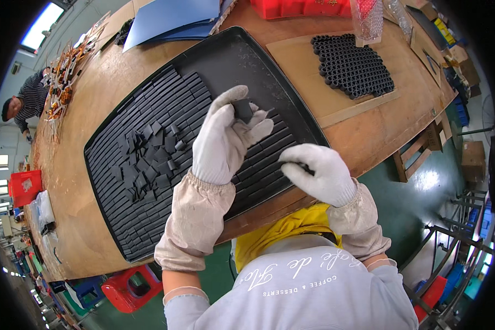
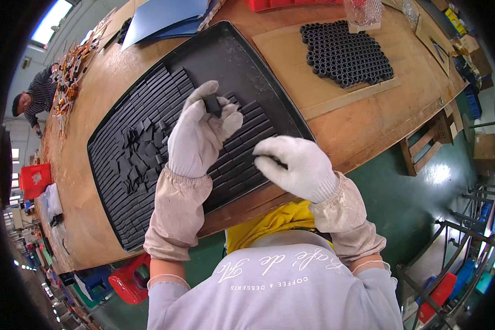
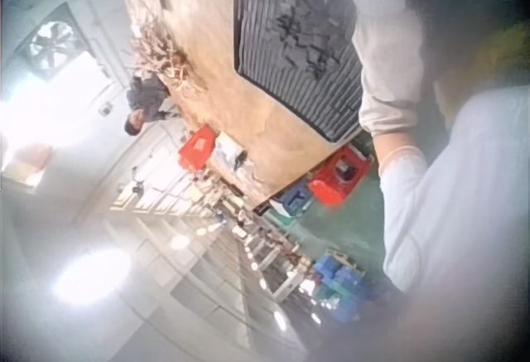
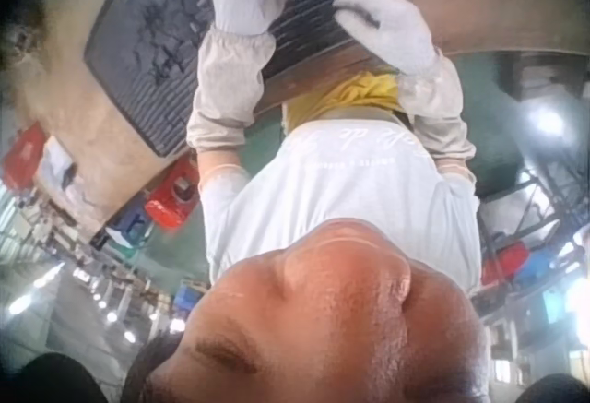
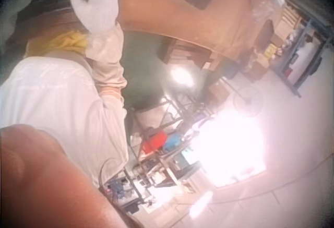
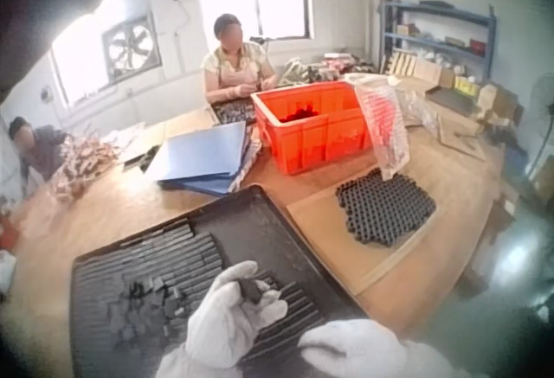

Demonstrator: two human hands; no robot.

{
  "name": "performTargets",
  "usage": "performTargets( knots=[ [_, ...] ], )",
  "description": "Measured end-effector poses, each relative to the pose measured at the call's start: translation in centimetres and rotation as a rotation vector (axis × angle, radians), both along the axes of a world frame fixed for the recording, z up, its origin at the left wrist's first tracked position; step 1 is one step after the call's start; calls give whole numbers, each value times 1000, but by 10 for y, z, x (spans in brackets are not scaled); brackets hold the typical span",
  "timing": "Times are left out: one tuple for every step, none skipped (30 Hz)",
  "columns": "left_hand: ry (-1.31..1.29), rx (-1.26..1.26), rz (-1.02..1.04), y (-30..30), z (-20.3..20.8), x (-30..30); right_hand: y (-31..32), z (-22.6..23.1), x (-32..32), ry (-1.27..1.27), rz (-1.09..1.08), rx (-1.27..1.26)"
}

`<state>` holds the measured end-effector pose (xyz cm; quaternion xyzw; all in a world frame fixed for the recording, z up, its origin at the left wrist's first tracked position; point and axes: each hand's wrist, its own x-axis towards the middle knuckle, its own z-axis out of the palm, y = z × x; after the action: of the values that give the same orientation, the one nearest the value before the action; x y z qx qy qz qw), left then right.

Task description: The person sorts and assembles small rubber or plastic components on a tray by hand.

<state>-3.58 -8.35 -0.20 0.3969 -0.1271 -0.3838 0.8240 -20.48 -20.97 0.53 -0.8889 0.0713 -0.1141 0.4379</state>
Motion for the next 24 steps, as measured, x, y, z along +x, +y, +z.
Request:
performTargets(
  knots=[
    [191,-88,-62,-1,-7,2,0,3,-1,-19,-82,86],
    [381,-177,-124,-1,-11,2,0,4,-2,-38,-163,172],
    [529,-63,-95,-5,-4,0,-3,4,-3,-48,-190,188],
    [531,-65,-96,-5,-8,0,-4,5,-3,-46,-191,187],
    [477,-32,-161,-4,-15,1,-5,7,-4,-54,-243,219],
    [420,4,-219,-2,-19,1,-5,8,-4,-64,-290,256],
    [401,55,-238,1,-19,0,-7,0,-3,-139,-291,253],
    [380,106,-257,4,-18,-2,-7,2,-2,-140,-288,256],
    [195,146,-330,8,-13,-3,-8,7,-1,-156,-297,179],
    [10,183,-408,8,-6,-6,-9,9,-1,-170,-313,99],
    [-183,325,-442,6,5,-11,-11,7,-1,-166,-316,99],
    [-381,466,-470,3,14,-17,-12,6,1,-239,-308,-74],
    [-418,554,-481,0,14,-22,-14,4,2,-310,-297,-246],
    [-439,546,-483,-1,11,-25,-15,3,2,-309,-298,-246],
    [-428,562,-489,-2,12,-26,-17,4,2,-325,-232,-360],
    [-417,579,-496,-3,14,-26,-18,4,1,-340,-165,-473],
    [-417,578,-497,-2,14,-26,-17,2,-2,-340,-161,-529],
    [-400,562,-516,-1,11,-24,-16,0,-2,-340,-161,-526],
    [-382,546,-536,-1,9,-23,-16,-1,-1,-343,-172,-465],
    [-381,548,-536,-1,9,-23,-16,-3,-1,-345,-182,-405],
    [-373,529,-556,0,11,-23,-15,-2,-1,-344,-183,-406],
    [-366,511,-575,0,11,-23,-16,-2,-2,-337,-178,-344],
    [-365,510,-577,0,11,-23,-16,-1,-3,-330,-174,-281],
    [-344,504,-586,1,11,-23,-17,0,-3,-331,-173,-281]
  ],
)
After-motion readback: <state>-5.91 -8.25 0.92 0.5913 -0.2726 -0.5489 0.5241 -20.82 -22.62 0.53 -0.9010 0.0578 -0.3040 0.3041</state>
